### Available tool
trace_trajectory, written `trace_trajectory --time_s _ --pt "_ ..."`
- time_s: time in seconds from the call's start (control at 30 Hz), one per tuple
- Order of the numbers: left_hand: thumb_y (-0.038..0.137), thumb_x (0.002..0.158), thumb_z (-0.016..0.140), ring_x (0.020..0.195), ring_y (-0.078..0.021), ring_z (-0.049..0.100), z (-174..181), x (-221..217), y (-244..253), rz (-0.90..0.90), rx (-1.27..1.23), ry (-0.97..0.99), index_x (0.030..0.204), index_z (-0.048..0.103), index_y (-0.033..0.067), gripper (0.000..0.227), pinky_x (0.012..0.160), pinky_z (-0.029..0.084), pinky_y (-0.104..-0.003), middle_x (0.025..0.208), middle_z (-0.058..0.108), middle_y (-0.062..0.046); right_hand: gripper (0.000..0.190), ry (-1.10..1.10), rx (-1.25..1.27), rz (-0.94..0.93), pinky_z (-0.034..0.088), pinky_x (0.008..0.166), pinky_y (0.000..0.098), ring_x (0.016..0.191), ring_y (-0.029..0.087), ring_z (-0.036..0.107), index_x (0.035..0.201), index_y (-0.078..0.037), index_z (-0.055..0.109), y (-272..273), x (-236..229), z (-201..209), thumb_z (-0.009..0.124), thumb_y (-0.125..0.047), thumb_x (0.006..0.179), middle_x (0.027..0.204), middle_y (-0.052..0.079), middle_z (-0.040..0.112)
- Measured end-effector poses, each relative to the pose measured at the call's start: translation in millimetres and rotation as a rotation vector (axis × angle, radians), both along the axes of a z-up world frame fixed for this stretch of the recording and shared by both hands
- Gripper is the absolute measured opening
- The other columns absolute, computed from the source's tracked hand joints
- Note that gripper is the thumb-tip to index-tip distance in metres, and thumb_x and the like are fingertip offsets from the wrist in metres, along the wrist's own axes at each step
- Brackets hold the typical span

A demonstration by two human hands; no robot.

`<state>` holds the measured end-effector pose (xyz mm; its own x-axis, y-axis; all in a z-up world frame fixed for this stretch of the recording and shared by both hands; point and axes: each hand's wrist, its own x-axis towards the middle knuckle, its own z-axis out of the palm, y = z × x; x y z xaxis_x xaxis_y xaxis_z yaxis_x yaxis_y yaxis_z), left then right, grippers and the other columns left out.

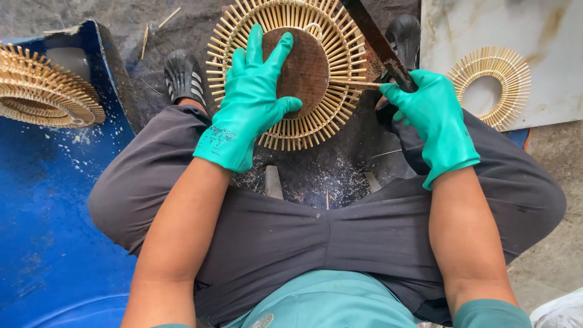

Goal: The recorder uses various hand tools to carve and assemble circular bamboo or wooden components for furniture manufacturing.

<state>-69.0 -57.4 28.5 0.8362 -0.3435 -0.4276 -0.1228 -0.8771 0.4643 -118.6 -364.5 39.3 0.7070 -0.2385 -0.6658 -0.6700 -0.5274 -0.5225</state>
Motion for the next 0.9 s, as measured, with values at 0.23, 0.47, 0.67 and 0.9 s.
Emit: trace_trajectory --time_s 0.23,0.47,0.67,0.9 --pt "0.031 0.070 0.094 0.149 -0.0529 0.015 -9.7 1.5 8.6 -0.006 -0.108 0.042 0.158 0.036 0.0358 0.106 0.119 0.026 -0.057 0.168 0.003 -0.019 0.027 0.056 0.006 0.002 0.047 0.047 0.0278 0.054 0.012 0.062 0.107 -0.009 0.076 2.0 1.3 15.0 0.079 -0.032 0.091 0.076 0.003 0.072" --pt "0.025 0.086 0.086 0.150 -0.0593 0.013 -0.9 -7.7 -2.3 -0.182 0.044 -0.070 0.158 0.045 0.0452 0.085 0.116 0.032 -0.061 0.174 0.002 -0.012 0.032 -0.060 -0.035 -0.065 0.051 0.051 0.0277 0.060 0.010 0.064 0.107 -0.008 0.076 -6.3 2.3 5.5 0.083 -0.033 0.089 0.077 0.004 0.072" --pt "0.052 0.074 0.090 0.138 -0.0620 0.027 3.1 -7.2 -13.7 0.086 0.082 0.050 0.159 0.034 0.0313 0.104 0.097 0.051 -0.061 0.168 0.000 -0.013 0.036 0.006 -0.034 0.064 0.052 0.052 0.0289 0.057 0.012 0.065 0.111 -0.005 0.074 15.7 3.3 10.2 0.081 -0.034 0.091 0.078 0.005 0.074" --pt "0.054 0.073 0.091 0.137 -0.0586 0.030 5.8 -3.9 -13.7 0.058 0.081 0.012 0.159 0.035 0.0313 0.106 0.098 0.052 -0.059 0.168 0.000 -0.012 0.038 0.068 -0.030 0.012 0.052 0.050 0.0283 0.057 0.011 0.065 0.117 -0.007 0.072 18.7 5.0 13.9 0.079 -0.033 0.090 0.080 0.003 0.074"
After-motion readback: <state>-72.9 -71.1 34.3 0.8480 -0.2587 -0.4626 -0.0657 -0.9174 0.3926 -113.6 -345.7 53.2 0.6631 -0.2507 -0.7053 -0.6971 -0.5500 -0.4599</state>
